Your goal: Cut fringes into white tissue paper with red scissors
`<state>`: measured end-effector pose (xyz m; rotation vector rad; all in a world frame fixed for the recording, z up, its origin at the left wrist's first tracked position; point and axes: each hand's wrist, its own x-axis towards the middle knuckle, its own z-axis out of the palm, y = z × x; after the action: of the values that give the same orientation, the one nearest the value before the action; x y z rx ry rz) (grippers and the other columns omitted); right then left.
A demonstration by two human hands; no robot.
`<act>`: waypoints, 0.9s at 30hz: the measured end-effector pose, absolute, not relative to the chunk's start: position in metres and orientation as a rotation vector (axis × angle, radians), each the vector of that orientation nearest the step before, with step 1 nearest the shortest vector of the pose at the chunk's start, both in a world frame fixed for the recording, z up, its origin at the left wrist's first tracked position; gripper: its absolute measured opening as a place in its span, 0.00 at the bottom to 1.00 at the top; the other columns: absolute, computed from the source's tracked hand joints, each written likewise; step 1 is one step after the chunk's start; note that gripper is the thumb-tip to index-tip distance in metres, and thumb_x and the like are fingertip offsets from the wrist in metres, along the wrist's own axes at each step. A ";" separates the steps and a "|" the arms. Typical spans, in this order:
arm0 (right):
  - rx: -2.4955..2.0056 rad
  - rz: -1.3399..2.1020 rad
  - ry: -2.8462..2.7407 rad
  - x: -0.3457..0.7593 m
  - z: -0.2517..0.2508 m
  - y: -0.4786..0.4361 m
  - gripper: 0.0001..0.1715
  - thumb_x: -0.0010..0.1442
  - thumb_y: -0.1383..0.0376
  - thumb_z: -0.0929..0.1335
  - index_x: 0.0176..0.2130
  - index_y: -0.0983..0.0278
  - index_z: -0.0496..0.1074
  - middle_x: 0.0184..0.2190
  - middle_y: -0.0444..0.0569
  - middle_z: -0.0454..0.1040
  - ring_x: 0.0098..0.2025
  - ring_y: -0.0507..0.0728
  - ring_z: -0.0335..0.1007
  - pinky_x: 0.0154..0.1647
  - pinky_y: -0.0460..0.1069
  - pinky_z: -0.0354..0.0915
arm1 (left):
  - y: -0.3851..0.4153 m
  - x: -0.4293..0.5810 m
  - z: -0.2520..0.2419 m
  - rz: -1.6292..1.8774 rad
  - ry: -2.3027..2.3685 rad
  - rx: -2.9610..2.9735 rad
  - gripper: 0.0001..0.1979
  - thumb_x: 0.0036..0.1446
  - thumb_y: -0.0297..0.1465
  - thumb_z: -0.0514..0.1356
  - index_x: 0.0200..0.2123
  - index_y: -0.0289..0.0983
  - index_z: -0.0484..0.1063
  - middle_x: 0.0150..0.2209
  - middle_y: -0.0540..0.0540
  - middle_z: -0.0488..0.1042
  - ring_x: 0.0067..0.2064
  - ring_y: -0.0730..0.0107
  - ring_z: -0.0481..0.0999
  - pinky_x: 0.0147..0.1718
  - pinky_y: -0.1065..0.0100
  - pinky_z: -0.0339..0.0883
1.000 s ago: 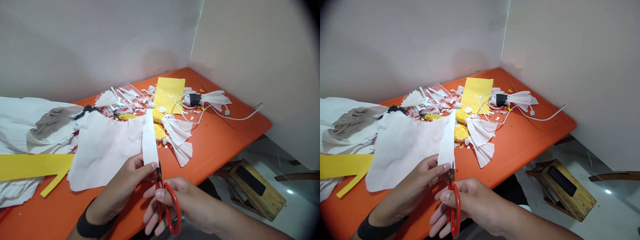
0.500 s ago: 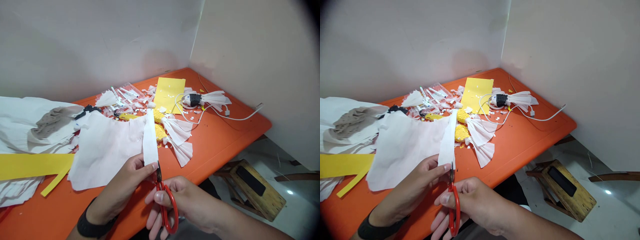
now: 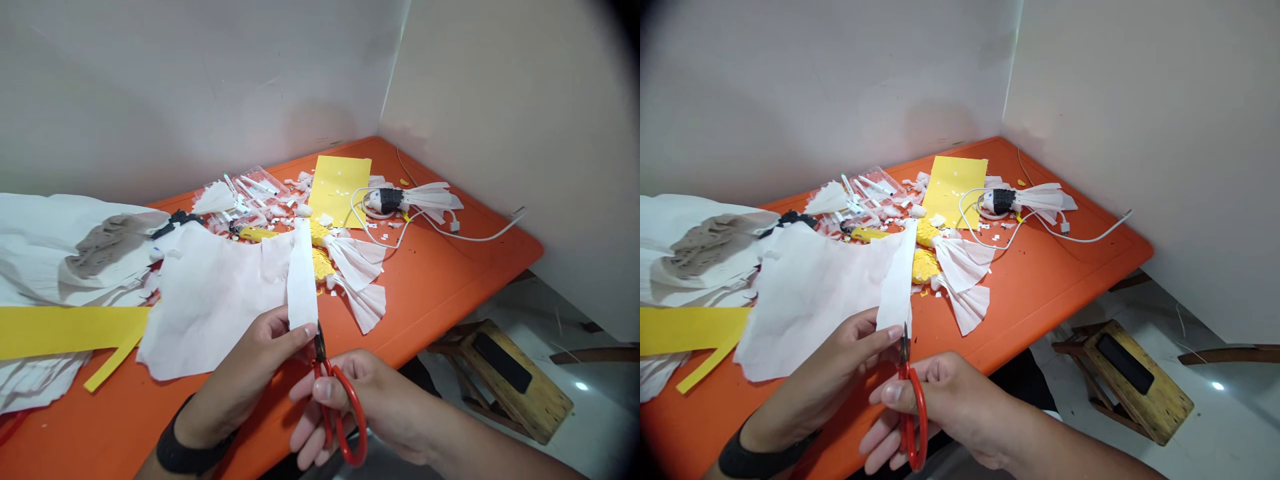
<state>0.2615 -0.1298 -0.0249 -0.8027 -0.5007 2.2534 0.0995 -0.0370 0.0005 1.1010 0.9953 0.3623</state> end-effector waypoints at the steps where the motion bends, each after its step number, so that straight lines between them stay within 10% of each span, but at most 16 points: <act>1: -0.800 2.251 -0.503 0.262 -0.024 -0.129 0.33 0.58 0.45 0.73 0.46 0.71 0.73 0.31 0.57 0.81 0.29 0.56 0.79 0.34 0.48 0.68 | -0.037 0.099 0.000 0.366 1.001 1.106 0.12 0.61 0.40 0.65 0.33 0.37 0.74 0.28 0.52 0.72 0.28 0.73 0.67 0.31 0.72 0.63; 6: -0.881 2.258 -0.515 0.261 -0.021 -0.128 0.35 0.55 0.43 0.73 0.44 0.72 0.74 0.27 0.56 0.80 0.25 0.55 0.78 0.24 0.43 0.59 | -0.037 0.099 0.001 0.372 1.043 1.157 0.13 0.60 0.41 0.65 0.33 0.37 0.74 0.29 0.50 0.74 0.31 0.69 0.70 0.32 0.69 0.64; 13: -0.754 2.191 -0.528 0.260 -0.024 -0.131 0.38 0.60 0.41 0.69 0.49 0.74 0.75 0.29 0.58 0.80 0.26 0.57 0.78 0.39 0.53 0.69 | -0.036 0.102 0.004 0.394 1.048 1.151 0.14 0.60 0.40 0.64 0.28 0.37 0.73 0.27 0.51 0.72 0.29 0.71 0.69 0.32 0.70 0.64; 27: -0.797 2.169 -0.533 0.260 -0.021 -0.132 0.37 0.62 0.42 0.67 0.50 0.74 0.75 0.28 0.58 0.80 0.26 0.57 0.78 0.34 0.50 0.67 | -0.037 0.103 0.006 0.381 1.099 1.299 0.14 0.60 0.43 0.64 0.32 0.37 0.76 0.30 0.50 0.74 0.33 0.68 0.69 0.35 0.70 0.65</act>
<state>0.2598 -0.1315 -0.0210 -0.7973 -0.5328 2.1686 0.1028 -0.0372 0.0060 1.2993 1.0993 0.3812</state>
